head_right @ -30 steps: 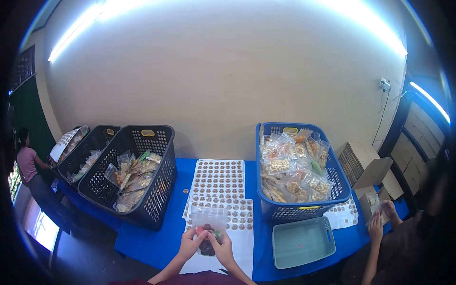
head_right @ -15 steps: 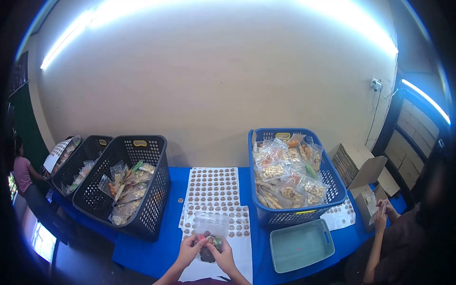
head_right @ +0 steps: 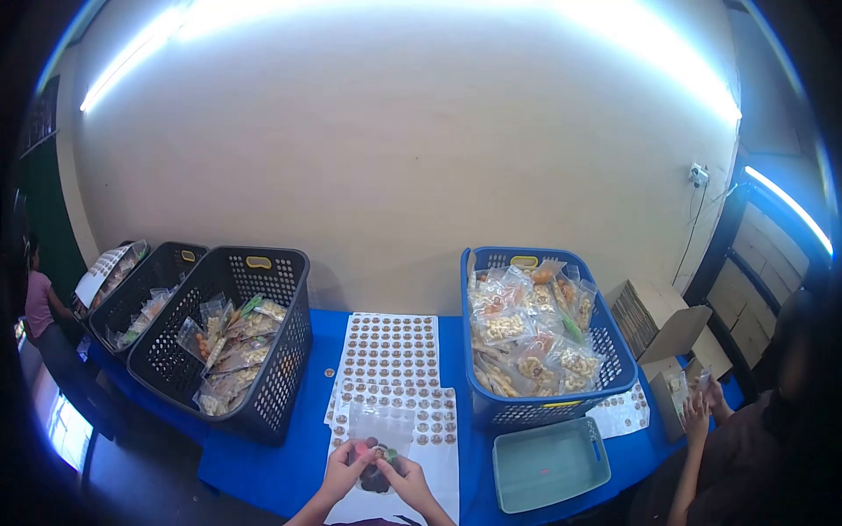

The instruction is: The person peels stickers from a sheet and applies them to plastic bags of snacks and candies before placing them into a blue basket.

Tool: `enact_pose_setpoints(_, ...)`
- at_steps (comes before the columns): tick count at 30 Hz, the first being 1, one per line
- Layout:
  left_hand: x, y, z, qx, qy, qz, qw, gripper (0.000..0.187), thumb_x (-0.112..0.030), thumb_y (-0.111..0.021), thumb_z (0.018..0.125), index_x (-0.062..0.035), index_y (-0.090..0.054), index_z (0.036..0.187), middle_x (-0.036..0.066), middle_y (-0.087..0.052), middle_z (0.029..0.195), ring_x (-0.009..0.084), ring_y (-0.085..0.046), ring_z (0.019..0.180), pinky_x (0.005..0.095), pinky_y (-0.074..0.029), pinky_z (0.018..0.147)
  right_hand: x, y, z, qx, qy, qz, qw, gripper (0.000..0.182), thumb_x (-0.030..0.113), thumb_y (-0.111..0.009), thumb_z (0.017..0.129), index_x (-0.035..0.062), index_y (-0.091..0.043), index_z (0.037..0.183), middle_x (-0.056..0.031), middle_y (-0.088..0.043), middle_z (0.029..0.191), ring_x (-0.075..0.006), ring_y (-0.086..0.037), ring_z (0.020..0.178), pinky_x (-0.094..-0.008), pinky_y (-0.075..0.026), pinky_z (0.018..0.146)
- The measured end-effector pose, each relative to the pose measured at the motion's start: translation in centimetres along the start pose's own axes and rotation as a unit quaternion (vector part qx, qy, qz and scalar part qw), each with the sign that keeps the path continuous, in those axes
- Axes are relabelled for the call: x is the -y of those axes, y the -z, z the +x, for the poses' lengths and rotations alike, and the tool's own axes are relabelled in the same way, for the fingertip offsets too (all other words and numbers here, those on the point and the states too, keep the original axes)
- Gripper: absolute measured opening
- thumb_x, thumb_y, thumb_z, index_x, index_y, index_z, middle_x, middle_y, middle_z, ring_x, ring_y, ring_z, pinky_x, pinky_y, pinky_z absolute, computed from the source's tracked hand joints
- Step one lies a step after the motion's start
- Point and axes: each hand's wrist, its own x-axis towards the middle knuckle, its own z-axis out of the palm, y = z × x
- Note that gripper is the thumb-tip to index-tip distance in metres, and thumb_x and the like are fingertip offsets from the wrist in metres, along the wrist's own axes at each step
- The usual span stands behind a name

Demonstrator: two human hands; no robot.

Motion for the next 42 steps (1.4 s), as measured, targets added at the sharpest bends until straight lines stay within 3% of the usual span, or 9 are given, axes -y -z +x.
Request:
enact_pose_setpoints(10,-0.7,1.5,0.6,0.034,0.03,0.045,0.998,0.019,-0.018,-0.053,0.083,0.0003,-0.056,0.086,0.002,-0.057,0.076,0.0048,-0.049,0.066,0.0191,-0.04,0.06,-1.0,0.7,0.4,0.052,-0.071,-0.035,0.996,0.028,0.023,-0.061,0.077,-0.0003,-0.059,0.093,-0.0027,-0.059,0.076,-0.0088,-0.055,0.072,-0.022,-0.043,0.06)
enact_pose_setpoints(20,-2.0,1.8,2.7,-0.094,0.022,-0.038,0.995,0.015,-0.011,-0.053,0.082,0.0024,-0.058,0.079,0.003,-0.058,0.072,0.0083,-0.053,0.064,0.0192,-0.043,0.06,0.1,0.3,1.2,0.011,0.09,-0.092,0.992,0.028,0.023,-0.055,0.082,0.0007,-0.055,0.099,-0.0062,-0.059,0.08,-0.0132,-0.054,0.069,-0.0274,-0.043,0.06)
enact_pose_setpoints(23,-1.7,1.9,3.7,-0.076,-0.091,0.149,0.982,0.013,-0.011,-0.054,0.081,0.0013,-0.059,0.078,0.004,-0.058,0.07,0.0094,-0.053,0.062,0.0209,-0.042,0.057,0.7,2.9,2.5,-0.064,0.08,-0.11,0.989,0.017,0.019,-0.06,0.077,0.005,-0.061,0.086,-0.0014,-0.059,0.085,-0.0144,-0.055,0.085,-0.0302,-0.04,0.074)
enact_pose_setpoints(25,-1.8,1.9,4.0,-0.011,-0.177,0.275,0.945,0.012,-0.011,-0.054,0.079,-0.0001,-0.059,0.078,0.008,-0.057,0.068,0.0158,-0.054,0.06,0.0253,-0.042,0.056,2.7,3.6,2.5,-0.098,0.241,-0.264,0.929,0.029,0.022,-0.056,0.08,0.0029,-0.054,0.101,-0.0081,-0.059,0.082,-0.0162,-0.055,0.069,-0.0302,-0.043,0.061)
enact_pose_setpoints(27,-1.1,1.6,4.1,0.064,-0.257,0.338,0.903,0.012,-0.011,-0.054,0.078,-0.0003,-0.059,0.078,0.01,-0.056,0.067,0.0197,-0.055,0.06,0.0271,-0.042,0.057,3.4,4.3,2.7,-0.016,0.149,-0.307,0.94,0.024,0.022,-0.056,0.08,0.0029,-0.056,0.095,-0.0082,-0.058,0.075,-0.0162,-0.054,0.063,-0.0299,-0.043,0.058)
enact_pose_setpoints(31,0.6,1.5,3.3,0.149,-0.047,0.248,0.956,0.019,-0.02,-0.053,0.083,-0.0012,-0.058,0.086,0.008,-0.057,0.078,0.0132,-0.055,0.07,0.0259,-0.045,0.06,2.5,2.9,2.8,0.082,-0.003,-0.23,0.97,0.022,0.022,-0.053,0.082,0.0013,-0.058,0.08,-0.0082,-0.053,0.061,-0.0148,-0.051,0.053,-0.0281,-0.041,0.053)
enact_pose_setpoints(32,0.8,1.8,3.2,0.138,0.031,0.232,0.962,0.018,-0.019,-0.052,0.082,-0.0024,-0.058,0.085,0.01,-0.057,0.074,0.0169,-0.056,0.064,0.0286,-0.046,0.057,1.7,2.2,2.7,0.061,0.007,-0.182,0.981,0.026,0.023,-0.052,0.082,0.0001,-0.058,0.072,-0.0071,-0.052,0.056,-0.013,-0.049,0.05,-0.0268,-0.04,0.05)
enact_pose_setpoints(36,1.1,2.9,3.9,0.038,-0.264,0.328,0.906,0.014,-0.013,-0.051,0.079,-0.0002,-0.057,0.079,0.013,-0.054,0.066,0.0272,-0.053,0.057,0.0321,-0.042,0.053,1.8,0.0,3.0,0.012,0.005,-0.124,0.992,0.023,0.022,-0.053,0.081,0.0004,-0.057,0.073,-0.0059,-0.051,0.055,-0.0104,-0.048,0.049,-0.0268,-0.039,0.048)
enact_pose_setpoints(42,-0.9,3.6,5.3,-0.078,-0.208,0.398,0.89,0.012,-0.011,-0.053,0.076,-0.0004,-0.056,0.071,0.011,-0.051,0.061,0.0246,-0.05,0.054,0.032,-0.038,0.052,-1.8,-1.9,4.4,-0.069,0.091,-0.122,0.986,0.025,0.021,-0.056,0.078,-0.0009,-0.053,0.066,-0.0083,-0.052,0.054,-0.0131,-0.047,0.048,-0.0286,-0.038,0.047)
